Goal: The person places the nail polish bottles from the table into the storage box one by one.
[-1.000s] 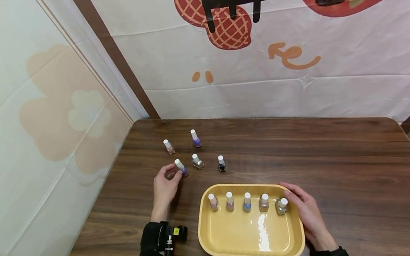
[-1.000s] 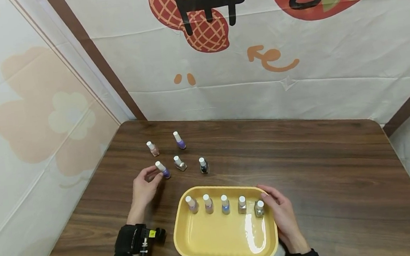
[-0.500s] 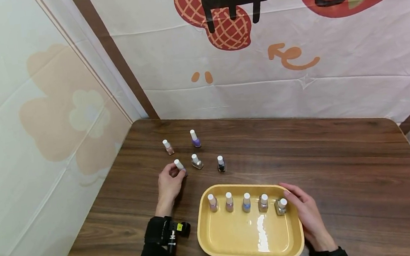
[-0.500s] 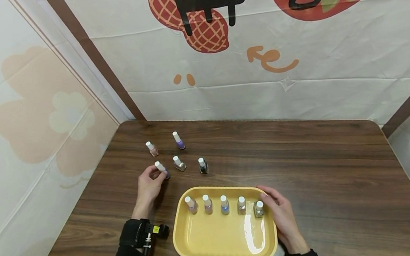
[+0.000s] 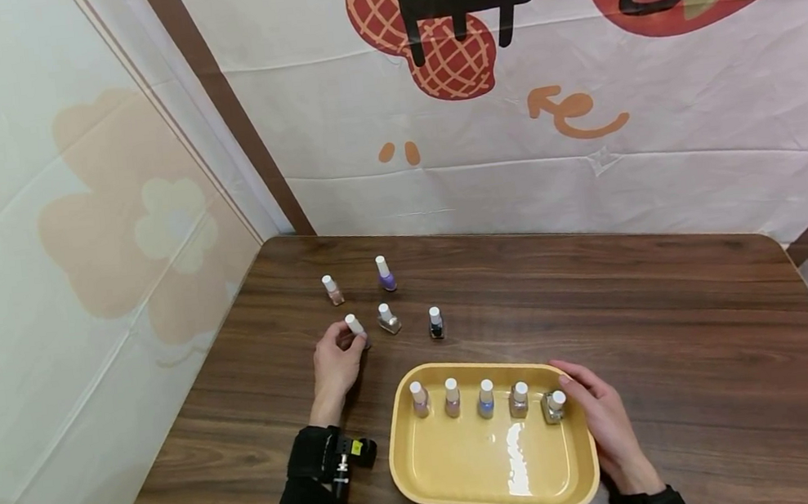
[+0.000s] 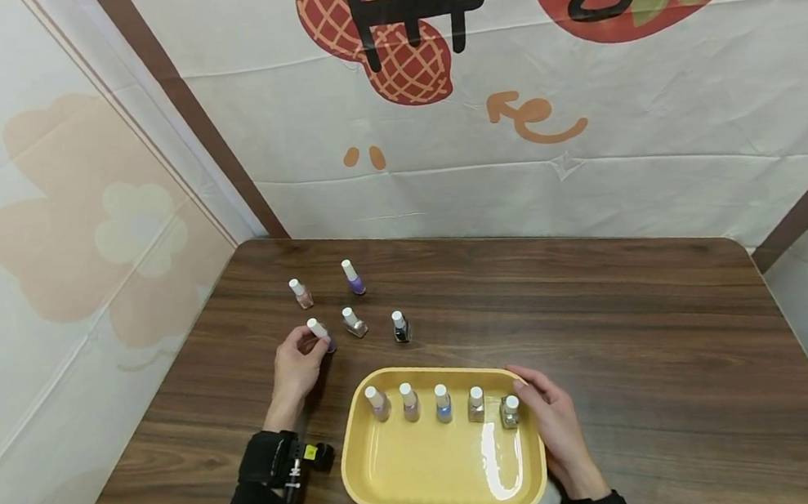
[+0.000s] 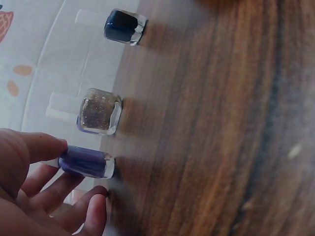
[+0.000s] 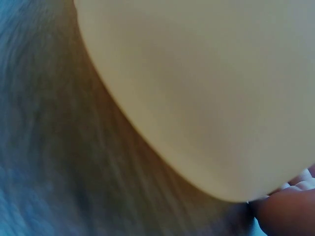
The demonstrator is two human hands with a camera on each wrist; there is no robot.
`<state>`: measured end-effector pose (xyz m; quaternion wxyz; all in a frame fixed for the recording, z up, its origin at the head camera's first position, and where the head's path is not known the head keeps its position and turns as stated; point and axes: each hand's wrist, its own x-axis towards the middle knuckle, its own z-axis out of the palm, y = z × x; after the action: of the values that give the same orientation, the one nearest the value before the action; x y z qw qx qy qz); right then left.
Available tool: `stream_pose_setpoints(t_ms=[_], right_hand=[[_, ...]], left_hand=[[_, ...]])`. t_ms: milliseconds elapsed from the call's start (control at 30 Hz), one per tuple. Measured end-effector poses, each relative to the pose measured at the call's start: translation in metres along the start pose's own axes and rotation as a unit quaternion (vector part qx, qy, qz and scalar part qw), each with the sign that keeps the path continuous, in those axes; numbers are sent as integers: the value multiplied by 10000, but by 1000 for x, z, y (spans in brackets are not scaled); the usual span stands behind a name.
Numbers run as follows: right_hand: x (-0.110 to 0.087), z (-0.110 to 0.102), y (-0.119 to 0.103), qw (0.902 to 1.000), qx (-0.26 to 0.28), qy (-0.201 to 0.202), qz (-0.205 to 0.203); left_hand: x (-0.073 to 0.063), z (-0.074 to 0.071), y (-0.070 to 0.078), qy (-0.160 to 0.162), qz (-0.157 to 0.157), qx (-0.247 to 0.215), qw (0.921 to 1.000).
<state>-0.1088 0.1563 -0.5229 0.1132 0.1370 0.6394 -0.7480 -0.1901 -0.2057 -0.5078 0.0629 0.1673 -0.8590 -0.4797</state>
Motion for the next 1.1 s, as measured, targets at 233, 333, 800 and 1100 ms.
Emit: stream_pose_setpoints(t_ms=[233,333,800,1100], right_hand=[[1,0,-1,10000,-38,2,50],[1,0,0,10000,44,-37,38],[-1,0,-1,9998,177,-83,-29],[-1,0,-2,9997,199,-94,-57]], left_hand=[[-1,1,-3,109,121,20,9999],[-1,1,-5,167,149,15,9997],[-4,-2,-3,101,130,108,9998],[-8,-7,3,7,158,170,9997]])
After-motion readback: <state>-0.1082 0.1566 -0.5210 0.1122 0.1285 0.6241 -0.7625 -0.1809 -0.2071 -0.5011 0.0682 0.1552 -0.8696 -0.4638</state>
